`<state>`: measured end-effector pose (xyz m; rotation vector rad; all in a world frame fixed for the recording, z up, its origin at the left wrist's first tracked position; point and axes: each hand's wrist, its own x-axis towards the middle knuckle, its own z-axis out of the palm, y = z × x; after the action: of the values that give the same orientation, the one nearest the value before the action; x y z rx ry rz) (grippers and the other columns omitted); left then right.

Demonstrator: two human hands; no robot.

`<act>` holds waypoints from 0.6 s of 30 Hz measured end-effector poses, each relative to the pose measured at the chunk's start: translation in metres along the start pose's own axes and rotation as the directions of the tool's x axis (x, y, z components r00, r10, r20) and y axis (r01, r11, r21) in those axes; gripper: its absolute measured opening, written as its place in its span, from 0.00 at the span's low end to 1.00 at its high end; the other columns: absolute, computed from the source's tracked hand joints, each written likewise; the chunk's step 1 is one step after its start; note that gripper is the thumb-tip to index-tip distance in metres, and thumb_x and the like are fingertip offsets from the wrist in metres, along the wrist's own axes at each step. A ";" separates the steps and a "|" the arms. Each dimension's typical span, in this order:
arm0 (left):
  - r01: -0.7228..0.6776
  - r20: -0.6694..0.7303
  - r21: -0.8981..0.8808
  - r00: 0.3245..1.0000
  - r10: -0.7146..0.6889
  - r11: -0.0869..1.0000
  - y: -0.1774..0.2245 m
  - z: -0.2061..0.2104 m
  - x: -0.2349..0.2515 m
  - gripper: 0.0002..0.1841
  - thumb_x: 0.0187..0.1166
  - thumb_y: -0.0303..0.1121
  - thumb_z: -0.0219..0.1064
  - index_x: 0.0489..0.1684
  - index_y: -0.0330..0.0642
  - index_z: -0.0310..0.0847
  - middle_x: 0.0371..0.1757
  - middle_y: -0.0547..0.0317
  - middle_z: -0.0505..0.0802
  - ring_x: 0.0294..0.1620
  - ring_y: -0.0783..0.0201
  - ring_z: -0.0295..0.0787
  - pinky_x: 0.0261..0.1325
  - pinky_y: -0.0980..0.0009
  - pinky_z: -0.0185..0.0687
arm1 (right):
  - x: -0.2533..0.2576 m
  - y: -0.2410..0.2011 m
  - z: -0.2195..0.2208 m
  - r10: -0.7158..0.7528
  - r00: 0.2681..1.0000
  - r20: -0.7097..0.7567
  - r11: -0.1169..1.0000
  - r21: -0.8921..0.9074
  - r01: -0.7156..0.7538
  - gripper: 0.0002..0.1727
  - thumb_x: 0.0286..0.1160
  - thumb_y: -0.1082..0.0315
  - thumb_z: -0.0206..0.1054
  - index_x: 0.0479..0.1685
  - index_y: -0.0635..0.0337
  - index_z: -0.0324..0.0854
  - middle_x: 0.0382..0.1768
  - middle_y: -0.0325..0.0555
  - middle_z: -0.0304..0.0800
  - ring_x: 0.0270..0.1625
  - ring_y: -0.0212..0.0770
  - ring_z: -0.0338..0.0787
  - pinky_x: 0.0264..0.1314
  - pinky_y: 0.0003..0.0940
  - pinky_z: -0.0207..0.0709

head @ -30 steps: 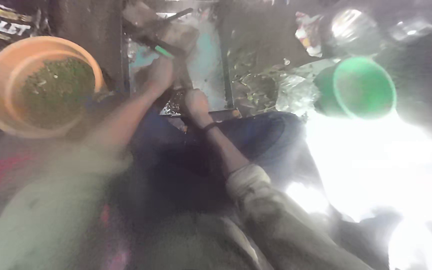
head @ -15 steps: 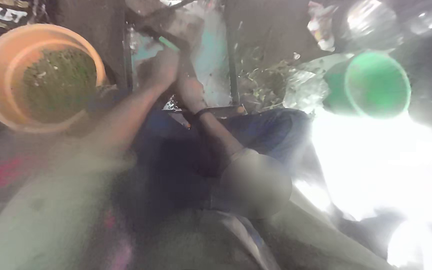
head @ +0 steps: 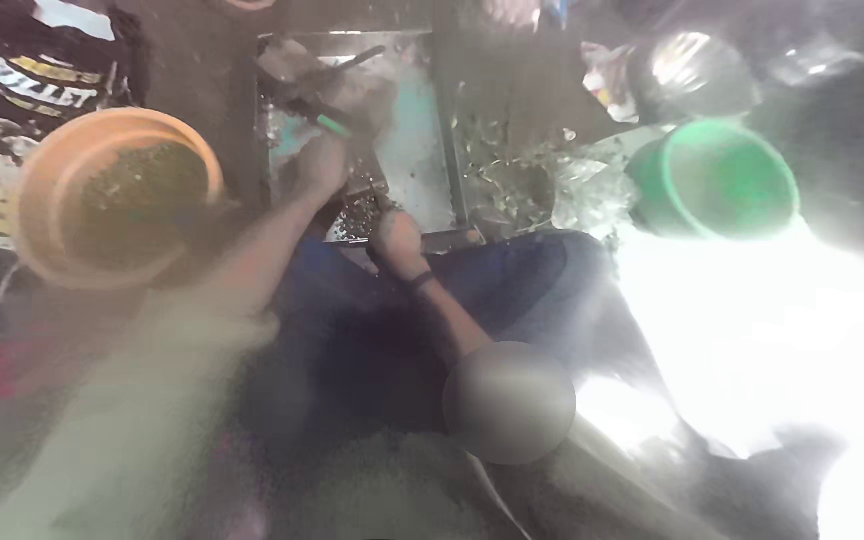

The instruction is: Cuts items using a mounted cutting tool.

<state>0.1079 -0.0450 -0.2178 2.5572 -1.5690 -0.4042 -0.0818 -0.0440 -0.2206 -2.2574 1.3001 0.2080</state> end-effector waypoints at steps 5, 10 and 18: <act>-0.027 -0.002 0.014 1.000 0.027 1.000 -0.001 -0.003 -0.001 0.13 0.83 0.39 0.70 0.57 0.46 0.92 0.57 0.40 0.94 0.65 0.37 0.90 0.68 0.34 0.82 | -0.001 0.003 -0.004 0.001 1.000 -0.004 1.000 0.012 -0.001 0.36 0.75 0.59 0.65 0.89 0.41 0.67 0.48 0.58 0.95 0.52 0.62 0.95 0.48 0.65 0.86; 0.061 0.005 -0.041 0.998 -0.061 0.997 -0.006 -0.013 -0.009 0.16 0.78 0.37 0.71 0.58 0.40 0.91 0.62 0.42 0.93 0.68 0.39 0.88 0.72 0.34 0.79 | 0.007 -0.005 -0.018 -0.038 0.999 -0.012 0.999 -0.001 0.038 0.32 0.82 0.61 0.61 0.89 0.43 0.67 0.50 0.57 0.95 0.54 0.61 0.95 0.49 0.64 0.87; 0.167 0.038 0.014 0.985 -0.167 0.986 0.006 -0.014 -0.015 0.13 0.74 0.36 0.73 0.51 0.41 0.92 0.57 0.38 0.93 0.63 0.36 0.90 0.61 0.30 0.84 | 0.029 -0.027 -0.039 -0.116 0.992 0.052 0.990 -0.073 0.120 0.15 0.82 0.61 0.61 0.49 0.64 0.87 0.52 0.61 0.93 0.56 0.62 0.94 0.49 0.63 0.86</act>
<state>0.1004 -0.0349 -0.2010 2.7151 -1.3762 -0.4652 -0.0489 -0.0750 -0.1888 -2.3699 1.1476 0.2712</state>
